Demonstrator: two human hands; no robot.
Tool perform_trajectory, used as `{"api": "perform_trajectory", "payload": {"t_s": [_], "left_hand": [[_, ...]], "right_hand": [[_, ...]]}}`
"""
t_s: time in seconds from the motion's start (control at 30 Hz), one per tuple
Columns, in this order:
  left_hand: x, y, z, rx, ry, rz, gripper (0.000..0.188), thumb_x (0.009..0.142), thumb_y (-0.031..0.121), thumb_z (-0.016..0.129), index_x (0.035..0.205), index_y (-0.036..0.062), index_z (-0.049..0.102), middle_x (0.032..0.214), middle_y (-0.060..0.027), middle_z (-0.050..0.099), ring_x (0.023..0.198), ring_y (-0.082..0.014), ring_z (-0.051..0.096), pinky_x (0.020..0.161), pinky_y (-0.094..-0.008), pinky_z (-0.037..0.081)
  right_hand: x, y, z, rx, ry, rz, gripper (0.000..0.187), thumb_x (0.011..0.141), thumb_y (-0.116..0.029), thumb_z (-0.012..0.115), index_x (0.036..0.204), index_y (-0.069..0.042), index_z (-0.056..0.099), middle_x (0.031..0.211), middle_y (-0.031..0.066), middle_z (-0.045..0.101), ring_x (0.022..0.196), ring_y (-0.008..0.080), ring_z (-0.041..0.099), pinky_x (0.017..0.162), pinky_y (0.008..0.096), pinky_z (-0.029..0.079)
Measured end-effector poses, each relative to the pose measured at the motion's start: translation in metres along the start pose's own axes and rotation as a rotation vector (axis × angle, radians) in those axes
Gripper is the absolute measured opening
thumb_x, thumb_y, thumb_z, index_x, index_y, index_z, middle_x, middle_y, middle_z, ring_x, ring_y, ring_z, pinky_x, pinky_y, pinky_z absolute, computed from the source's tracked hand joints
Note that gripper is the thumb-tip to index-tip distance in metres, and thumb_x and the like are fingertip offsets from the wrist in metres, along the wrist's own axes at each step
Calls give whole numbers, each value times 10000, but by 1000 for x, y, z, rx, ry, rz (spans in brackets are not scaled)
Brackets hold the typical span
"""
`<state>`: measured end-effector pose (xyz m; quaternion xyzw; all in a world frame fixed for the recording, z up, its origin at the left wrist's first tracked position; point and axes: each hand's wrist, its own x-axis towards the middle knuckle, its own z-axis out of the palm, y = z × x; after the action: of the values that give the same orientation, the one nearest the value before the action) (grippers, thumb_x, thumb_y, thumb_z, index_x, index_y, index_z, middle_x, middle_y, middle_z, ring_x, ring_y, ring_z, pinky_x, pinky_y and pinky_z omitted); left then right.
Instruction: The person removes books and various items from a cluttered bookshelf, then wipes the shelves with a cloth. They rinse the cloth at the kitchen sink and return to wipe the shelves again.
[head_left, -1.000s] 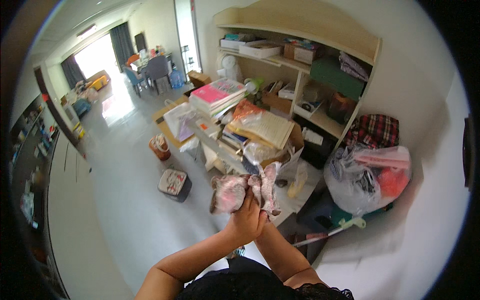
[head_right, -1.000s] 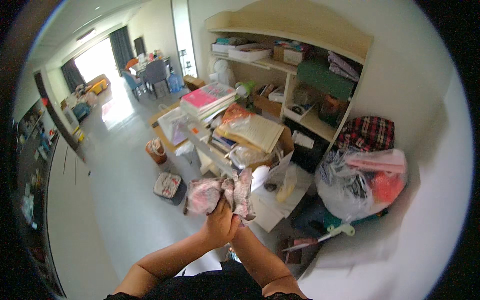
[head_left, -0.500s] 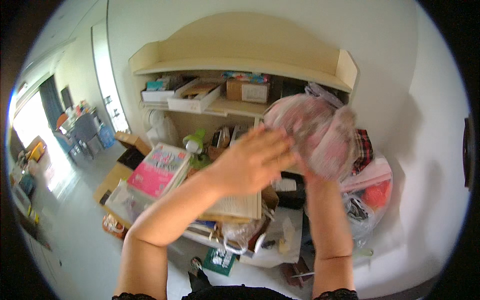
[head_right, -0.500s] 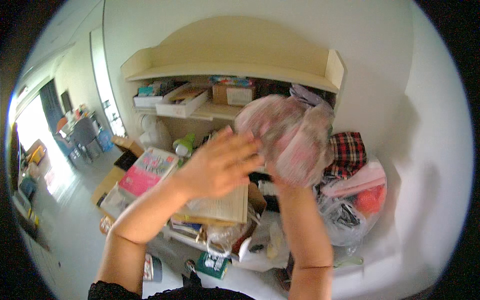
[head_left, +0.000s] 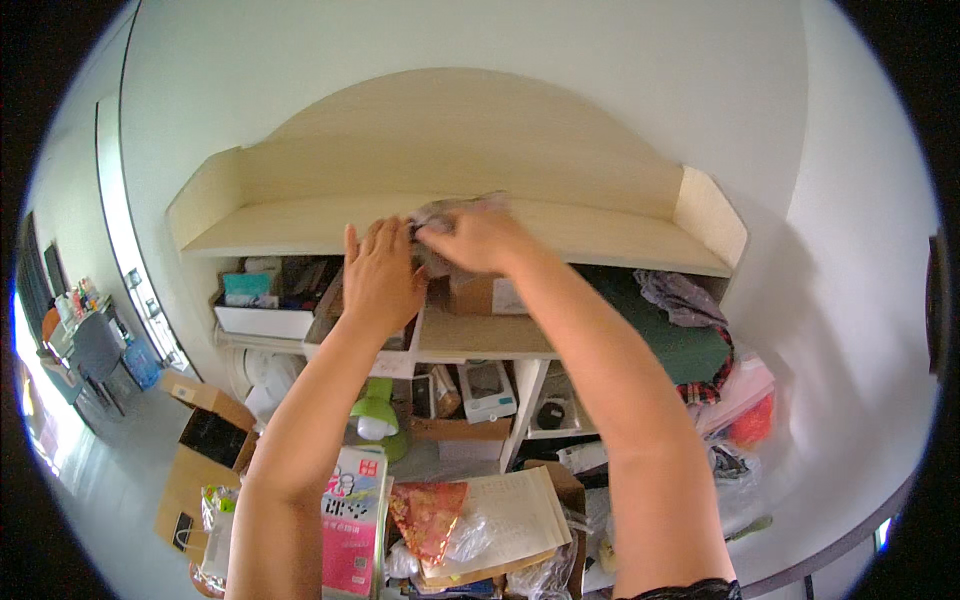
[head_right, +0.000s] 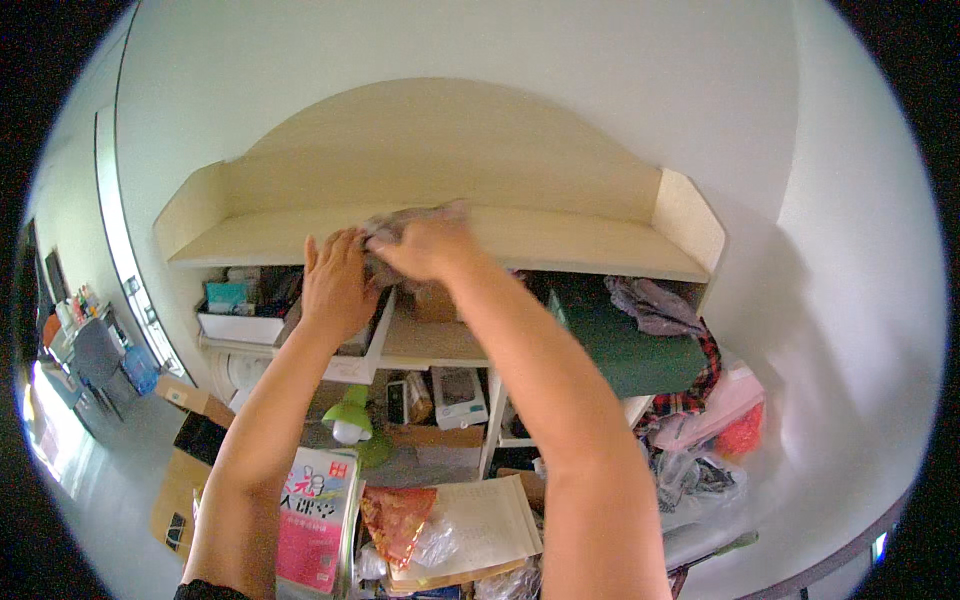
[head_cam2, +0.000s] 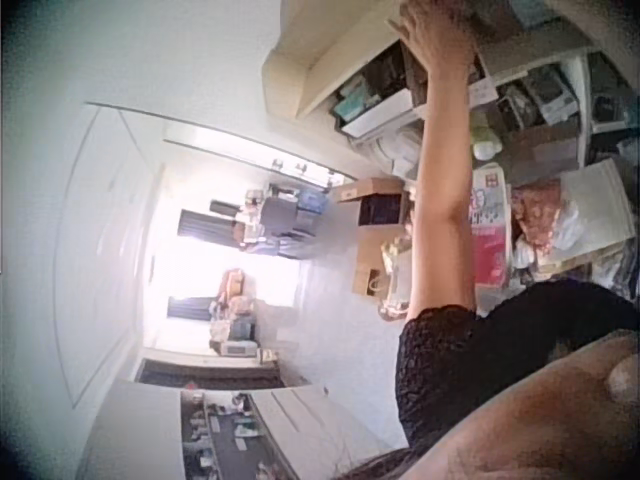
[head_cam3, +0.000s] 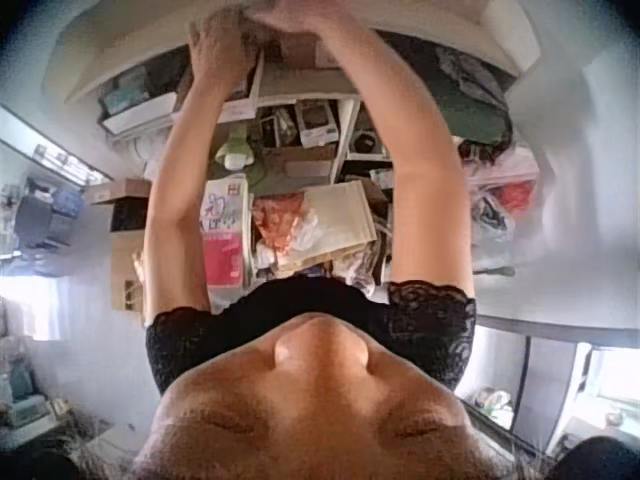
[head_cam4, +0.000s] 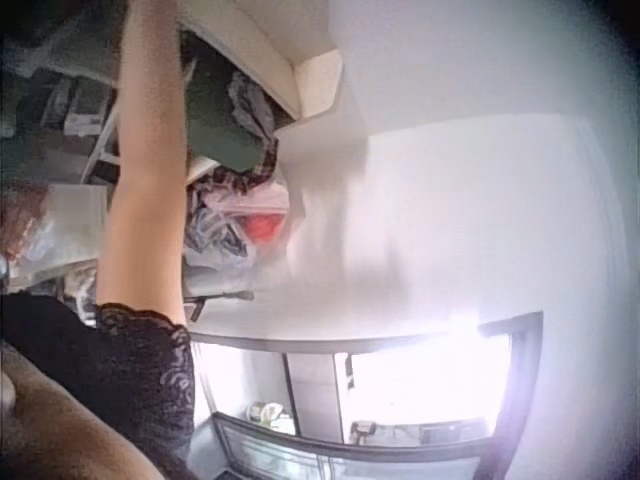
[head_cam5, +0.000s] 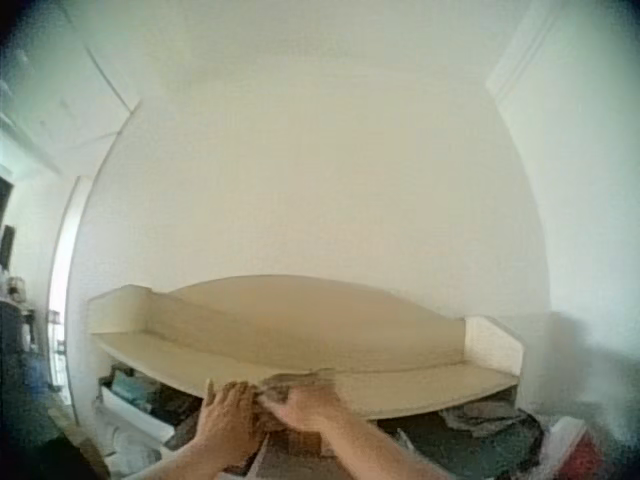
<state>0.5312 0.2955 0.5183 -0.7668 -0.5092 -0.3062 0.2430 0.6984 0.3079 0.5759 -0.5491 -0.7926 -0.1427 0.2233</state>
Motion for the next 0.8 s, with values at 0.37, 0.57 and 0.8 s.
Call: {"api": "perform_trajectory", "payload": {"t_s": [0.37, 0.57, 0.8], "left_hand": [[-2, -1, 2, -106, 178, 96, 733, 823, 394, 620, 1354, -39, 361, 1404, -206, 383, 1338, -357, 311, 1136, -506, 144], [-7, -1, -1, -99, 152, 80, 782, 754, 338, 691, 1347, -41, 351, 1393, -226, 371, 1339, -386, 290, 1133, -519, 142], [-10, -2, -2, -55, 198, 60, 796, 634, 217, 777, 1280, -6, 370, 1266, -184, 428, 1254, -359, 365, 1108, -508, 207]], "right_hand": [[-81, 333, -78, -11, -247, 691, 490, 891, -486, 478, 1030, -57, 670, 964, 132, 684, 831, 251, 646, 751, 379, 480], [-5, 170, -69, -61, -419, 742, 392, 864, -402, 489, 1048, -101, 663, 927, 99, 653, 801, 224, 587, 735, 426, 440], [67, 48, -3, 89, -369, 35, 535, 779, -425, 526, 1084, -2, 649, 1101, 233, 634, 1029, 344, 591, 867, 409, 447]]}}
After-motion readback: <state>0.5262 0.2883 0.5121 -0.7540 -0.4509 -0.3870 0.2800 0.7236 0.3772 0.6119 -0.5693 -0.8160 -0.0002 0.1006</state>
